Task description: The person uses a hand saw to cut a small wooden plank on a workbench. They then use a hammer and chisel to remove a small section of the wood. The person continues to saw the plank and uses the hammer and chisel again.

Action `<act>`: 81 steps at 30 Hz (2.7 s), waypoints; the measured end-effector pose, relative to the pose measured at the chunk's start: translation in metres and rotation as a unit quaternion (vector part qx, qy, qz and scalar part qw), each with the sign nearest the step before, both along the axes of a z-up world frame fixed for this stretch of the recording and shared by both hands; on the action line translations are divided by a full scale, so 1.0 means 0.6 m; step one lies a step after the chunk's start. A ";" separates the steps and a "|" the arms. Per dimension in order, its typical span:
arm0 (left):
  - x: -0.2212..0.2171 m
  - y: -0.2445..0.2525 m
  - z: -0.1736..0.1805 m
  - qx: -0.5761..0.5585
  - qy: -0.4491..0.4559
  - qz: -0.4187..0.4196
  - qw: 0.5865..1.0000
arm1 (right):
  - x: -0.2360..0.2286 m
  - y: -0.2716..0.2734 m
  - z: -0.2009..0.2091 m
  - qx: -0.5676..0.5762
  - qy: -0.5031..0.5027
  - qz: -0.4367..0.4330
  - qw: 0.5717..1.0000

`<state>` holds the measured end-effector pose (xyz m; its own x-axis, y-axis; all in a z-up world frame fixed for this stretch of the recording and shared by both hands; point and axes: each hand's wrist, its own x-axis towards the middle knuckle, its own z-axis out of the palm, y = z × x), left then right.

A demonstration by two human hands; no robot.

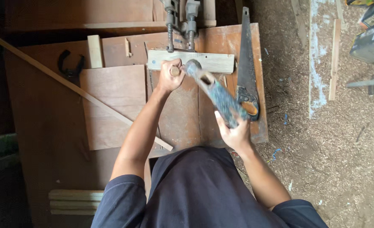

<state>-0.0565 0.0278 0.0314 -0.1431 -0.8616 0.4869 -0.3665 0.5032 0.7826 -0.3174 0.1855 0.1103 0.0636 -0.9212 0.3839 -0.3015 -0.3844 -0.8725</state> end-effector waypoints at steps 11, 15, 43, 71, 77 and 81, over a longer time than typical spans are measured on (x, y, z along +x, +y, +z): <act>0.004 -0.005 -0.017 0.032 -0.005 0.017 0.999 | 0.019 -0.003 -0.015 0.067 0.046 0.036 0.996; 0.004 0.004 0.004 0.020 0.022 -0.024 0.999 | 0.019 0.000 -0.027 0.223 0.174 0.008 0.959; 0.002 -0.027 -0.011 -0.010 -0.013 0.000 1.000 | -0.002 -0.030 -0.065 0.200 0.056 -0.027 0.978; -0.011 0.006 0.013 0.042 -0.050 0.018 0.998 | 0.002 -0.001 -0.035 0.160 0.141 -0.022 0.977; -0.005 0.009 0.012 0.002 -0.027 -0.030 0.999 | 0.002 0.007 -0.019 0.120 0.119 0.004 0.986; -0.006 0.005 -0.004 -0.018 -0.076 0.029 0.997 | 0.001 0.012 -0.002 0.190 0.145 -0.016 0.971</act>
